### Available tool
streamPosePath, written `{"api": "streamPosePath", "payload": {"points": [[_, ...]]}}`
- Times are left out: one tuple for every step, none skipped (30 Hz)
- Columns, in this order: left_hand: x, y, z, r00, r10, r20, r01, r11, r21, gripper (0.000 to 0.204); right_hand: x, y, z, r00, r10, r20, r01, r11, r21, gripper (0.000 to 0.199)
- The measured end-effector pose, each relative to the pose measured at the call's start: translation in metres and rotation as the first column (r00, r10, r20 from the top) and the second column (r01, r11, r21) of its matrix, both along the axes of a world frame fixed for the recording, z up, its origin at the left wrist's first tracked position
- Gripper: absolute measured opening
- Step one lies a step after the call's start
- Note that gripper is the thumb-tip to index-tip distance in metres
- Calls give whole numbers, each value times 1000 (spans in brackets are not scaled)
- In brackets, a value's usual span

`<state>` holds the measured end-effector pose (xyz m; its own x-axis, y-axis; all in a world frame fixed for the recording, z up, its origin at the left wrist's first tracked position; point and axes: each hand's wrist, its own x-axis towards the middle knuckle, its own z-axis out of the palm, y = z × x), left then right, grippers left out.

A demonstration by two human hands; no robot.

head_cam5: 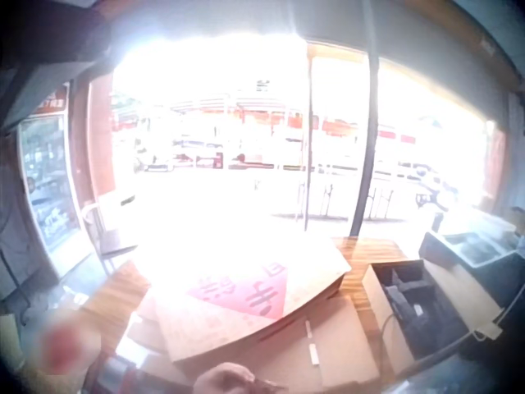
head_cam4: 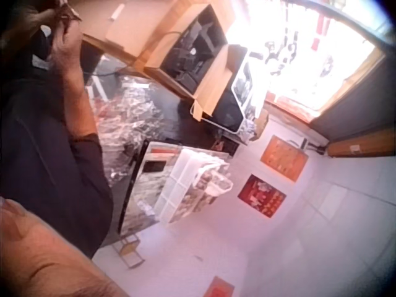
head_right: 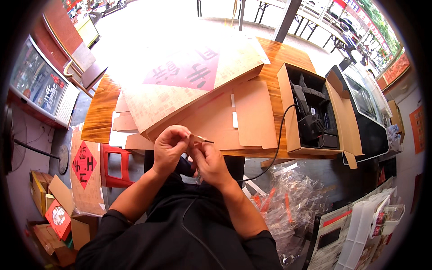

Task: The person assembles a cardboard box by hand, folding the flaps and sides to create the box structure.

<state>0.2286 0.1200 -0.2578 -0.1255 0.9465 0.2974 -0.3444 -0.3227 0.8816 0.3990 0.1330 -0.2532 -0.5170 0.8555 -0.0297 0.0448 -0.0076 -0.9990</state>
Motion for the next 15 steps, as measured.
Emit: {"api": "streamPosePath", "payload": {"points": [[1,4,1,999,24,-31,-23,999,35,16,-6,2,1,990,-62,-124,66,998,22,27],[2,8,2,997,52,-61,-48,996,71,15,-13,3,1,961,-118,-249,130,991,35,31],[2,13,-5,983,109,-147,-92,989,120,18,-16,8,-3,945,-130,-301,154,986,58,33],[0,17,-5,966,144,-216,-114,983,148,17,-22,13,-7,924,-138,-356,178,981,81,36],[-3,19,3,933,197,-301,-134,967,217,16,-19,18,5,961,-73,-268,99,991,86,34],[-1,19,12,889,254,-381,-149,947,284,16,-18,23,5,965,-50,-257,50,999,-3,34],[0,23,17,848,298,-439,-169,936,310,15,-19,29,6,963,-85,-254,97,995,31,28],[1,28,20,805,341,-485,-190,923,334,13,-18,39,4,965,-110,-238,133,988,80,23],[-1,33,20,752,388,-533,-216,909,357,13,-21,48,4,965,-132,-227,164,978,127,19],[-3,38,14,787,366,-497,-214,917,336,14,-23,55,8,967,-146,-207,176,975,135,17],[-6,43,9,792,350,-500,-227,930,290,14,-24,60,13,970,-161,-181,188,972,143,18],[-10,47,5,799,331,-502,-237,940,244,13,-29,67,11,973,-142,-184,173,972,162,18],[-13,51,-2,806,314,-501,-242,949,204,13,-31,74,4,973,-136,-185,170,968,182,19],[-16,54,-7,811,300,-502,-251,954,165,14,-34,81,-3,974,-124,-189,163,966,202,19],[-18,57,-13,817,286,-501,-258,958,126,14,-37,86,-8,975,-129,-180,168,961,221,18]]}}
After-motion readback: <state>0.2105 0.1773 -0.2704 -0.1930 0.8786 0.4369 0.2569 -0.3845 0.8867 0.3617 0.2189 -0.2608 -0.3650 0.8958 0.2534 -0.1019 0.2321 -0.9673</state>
